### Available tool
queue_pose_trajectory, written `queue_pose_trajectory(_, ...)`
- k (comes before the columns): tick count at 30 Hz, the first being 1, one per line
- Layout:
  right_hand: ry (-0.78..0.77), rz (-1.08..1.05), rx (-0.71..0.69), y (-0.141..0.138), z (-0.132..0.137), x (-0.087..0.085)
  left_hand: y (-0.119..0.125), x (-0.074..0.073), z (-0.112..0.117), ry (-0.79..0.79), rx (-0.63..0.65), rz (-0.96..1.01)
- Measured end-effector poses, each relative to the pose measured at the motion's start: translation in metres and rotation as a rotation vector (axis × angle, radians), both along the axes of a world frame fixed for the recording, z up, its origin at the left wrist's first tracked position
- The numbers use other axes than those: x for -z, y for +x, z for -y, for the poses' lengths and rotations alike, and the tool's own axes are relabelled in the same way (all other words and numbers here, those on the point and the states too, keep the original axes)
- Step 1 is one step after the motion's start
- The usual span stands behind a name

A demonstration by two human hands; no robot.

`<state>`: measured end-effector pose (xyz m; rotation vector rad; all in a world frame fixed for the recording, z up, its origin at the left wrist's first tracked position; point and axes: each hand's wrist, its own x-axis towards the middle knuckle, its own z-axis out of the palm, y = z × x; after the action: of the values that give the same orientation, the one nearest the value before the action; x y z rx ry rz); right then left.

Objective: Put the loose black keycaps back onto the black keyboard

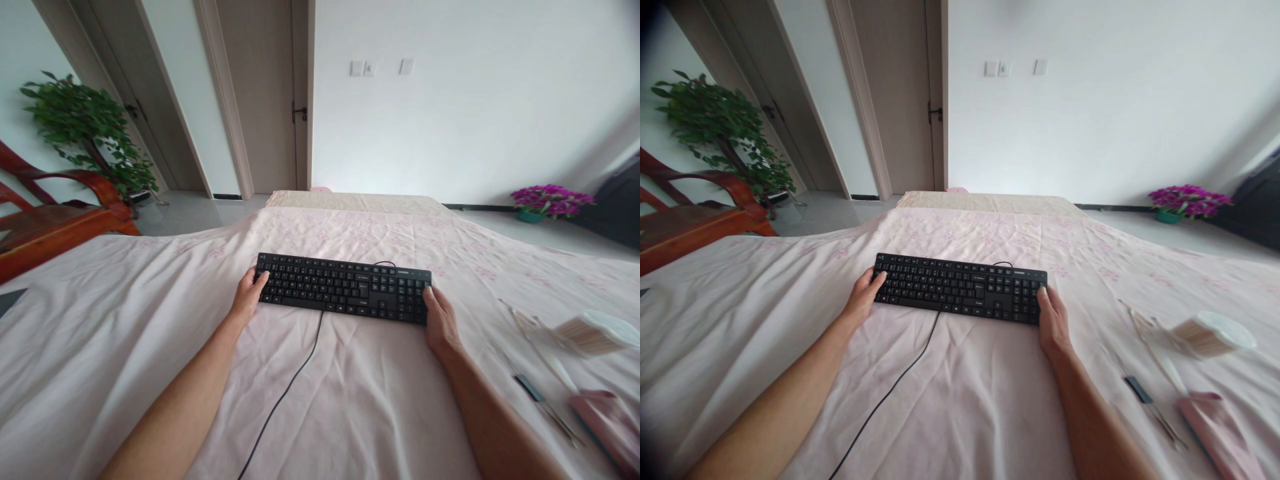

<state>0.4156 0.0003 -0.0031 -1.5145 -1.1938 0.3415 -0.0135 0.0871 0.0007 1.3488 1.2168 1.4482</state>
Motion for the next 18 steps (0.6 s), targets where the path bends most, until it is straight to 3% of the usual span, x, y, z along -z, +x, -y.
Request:
queue_pose_trajectory(6,-0.004,0.031,-0.013,-0.006,0.001,-0.006,0.004,-0.006,0.005,0.087,0.010,-0.106)
queue_pose_trajectory(13,-0.080,0.180,-0.033,-0.004,-0.005,-0.009,0.000,0.001,0.003,0.004,-0.015,-0.195)
queue_pose_trajectory(18,-0.119,0.349,-0.067,0.001,-0.009,-0.006,-0.003,0.001,0.000,-0.017,0.036,-0.295)
